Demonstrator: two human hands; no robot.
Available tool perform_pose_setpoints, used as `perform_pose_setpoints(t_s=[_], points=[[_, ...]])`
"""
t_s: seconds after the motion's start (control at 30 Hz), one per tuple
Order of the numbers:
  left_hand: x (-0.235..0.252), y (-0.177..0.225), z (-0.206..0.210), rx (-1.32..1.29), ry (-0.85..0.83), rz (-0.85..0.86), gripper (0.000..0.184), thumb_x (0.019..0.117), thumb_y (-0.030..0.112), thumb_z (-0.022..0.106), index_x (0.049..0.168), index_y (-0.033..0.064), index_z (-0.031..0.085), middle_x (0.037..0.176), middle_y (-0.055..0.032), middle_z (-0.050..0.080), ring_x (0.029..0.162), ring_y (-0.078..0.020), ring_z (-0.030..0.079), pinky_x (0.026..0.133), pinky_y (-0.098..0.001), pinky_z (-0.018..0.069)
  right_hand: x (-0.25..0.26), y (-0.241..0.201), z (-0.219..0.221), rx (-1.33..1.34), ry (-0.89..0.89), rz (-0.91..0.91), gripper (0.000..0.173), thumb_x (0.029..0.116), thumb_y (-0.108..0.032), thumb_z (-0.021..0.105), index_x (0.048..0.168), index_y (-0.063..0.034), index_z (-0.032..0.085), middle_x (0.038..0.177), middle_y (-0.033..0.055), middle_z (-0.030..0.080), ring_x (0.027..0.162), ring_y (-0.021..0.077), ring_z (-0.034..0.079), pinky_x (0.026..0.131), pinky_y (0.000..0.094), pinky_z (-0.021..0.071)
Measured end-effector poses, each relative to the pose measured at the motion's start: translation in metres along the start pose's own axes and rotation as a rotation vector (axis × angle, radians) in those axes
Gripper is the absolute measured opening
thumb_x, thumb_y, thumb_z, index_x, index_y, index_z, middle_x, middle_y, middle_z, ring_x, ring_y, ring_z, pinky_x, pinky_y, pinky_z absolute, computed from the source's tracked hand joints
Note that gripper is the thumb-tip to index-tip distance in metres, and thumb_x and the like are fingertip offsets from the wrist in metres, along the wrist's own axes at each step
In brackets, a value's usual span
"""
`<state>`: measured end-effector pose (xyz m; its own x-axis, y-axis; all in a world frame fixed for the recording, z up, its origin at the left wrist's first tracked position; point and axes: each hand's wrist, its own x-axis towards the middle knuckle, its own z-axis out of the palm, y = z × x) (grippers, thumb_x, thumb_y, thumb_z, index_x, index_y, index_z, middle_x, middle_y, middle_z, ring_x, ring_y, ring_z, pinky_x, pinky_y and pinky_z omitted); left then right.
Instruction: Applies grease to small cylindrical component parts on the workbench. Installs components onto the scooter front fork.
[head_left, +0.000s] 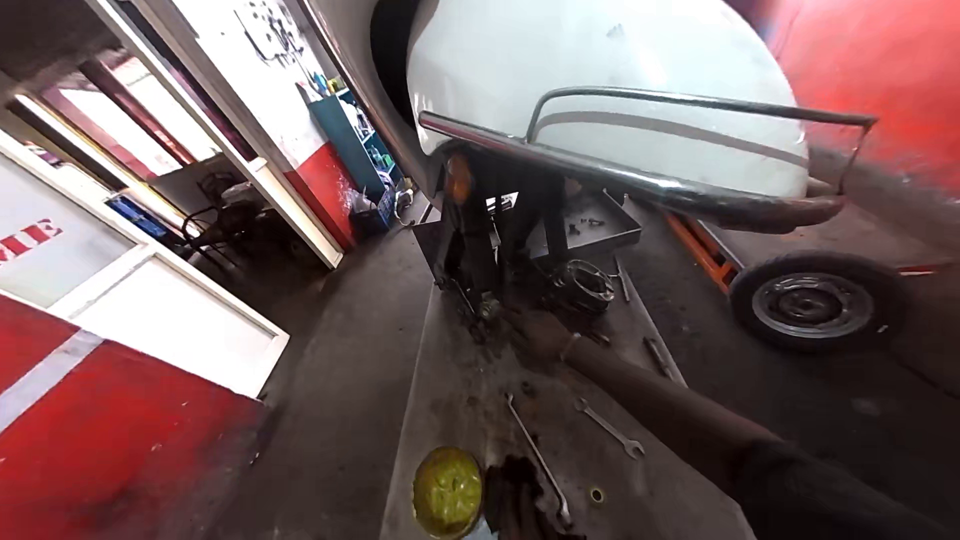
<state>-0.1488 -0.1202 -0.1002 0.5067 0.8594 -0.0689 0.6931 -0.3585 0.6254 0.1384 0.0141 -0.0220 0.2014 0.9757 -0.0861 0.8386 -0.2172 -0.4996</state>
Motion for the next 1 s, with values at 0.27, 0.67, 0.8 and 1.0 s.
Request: perform_pose_setpoints(t_s=[0.27,0.67,0.8,1.0], points=[[0.021,-0.029,0.057,0.174,0.226,0.012,0.039,0.0913,-0.002,0.057,0.129,-0.0042,0.066,0.140,-0.0326,0.056,0.130,-0.0556,0.051,0.105,-0.0730,0.0358,-0.188,0.014,0.071,0.789,0.151,0.290,0.051,0.1016,-0.014,0.055,0.151,-0.0048,0.045,0.119,0.0128,0.067,0.096,0.0177,0.067,0.087,0.0347,0.0557],[-0.032,0.040,0.018,-0.206,0.308,0.280,0.062,0.1010,0.042,0.048,0.130,-0.0120,0.060,0.136,-0.0356,0.055,0.131,-0.0542,0.048,0.114,-0.0646,0.0292,-0.237,-0.082,0.094,1.991,-0.178,0.752,0.046,0.1116,-0.043,0.027,0.091,-0.0142,0.057,0.070,0.0001,0.057,0.060,0.0098,0.058,0.059,0.0263,0.0529],[-0.033,0.039,0.027,-0.146,0.394,0.163,0.043,0.1039,0.019,0.045,0.118,-0.0177,0.064,0.112,-0.0360,0.064,0.106,-0.0508,0.062,0.099,-0.0559,0.0492,-0.245,-0.089,0.105,1.904,-0.204,0.706,0.037,0.1114,-0.041,0.033,0.100,-0.0154,0.057,0.079,-0.0025,0.058,0.069,0.0068,0.059,0.066,0.0243,0.0522],[-0.019,0.072,0.000,-0.602,0.276,-0.381,0.039,0.1084,0.017,0.048,0.135,-0.0104,0.056,0.103,-0.0212,0.068,0.086,-0.0157,0.066,0.084,-0.0337,0.0554,-0.272,-0.076,0.115,1.866,-0.381,0.648,0.043,0.1112,-0.042,0.033,0.126,-0.0104,0.058,0.112,0.0016,0.067,0.105,0.0132,0.065,0.093,0.0366,0.0537]])
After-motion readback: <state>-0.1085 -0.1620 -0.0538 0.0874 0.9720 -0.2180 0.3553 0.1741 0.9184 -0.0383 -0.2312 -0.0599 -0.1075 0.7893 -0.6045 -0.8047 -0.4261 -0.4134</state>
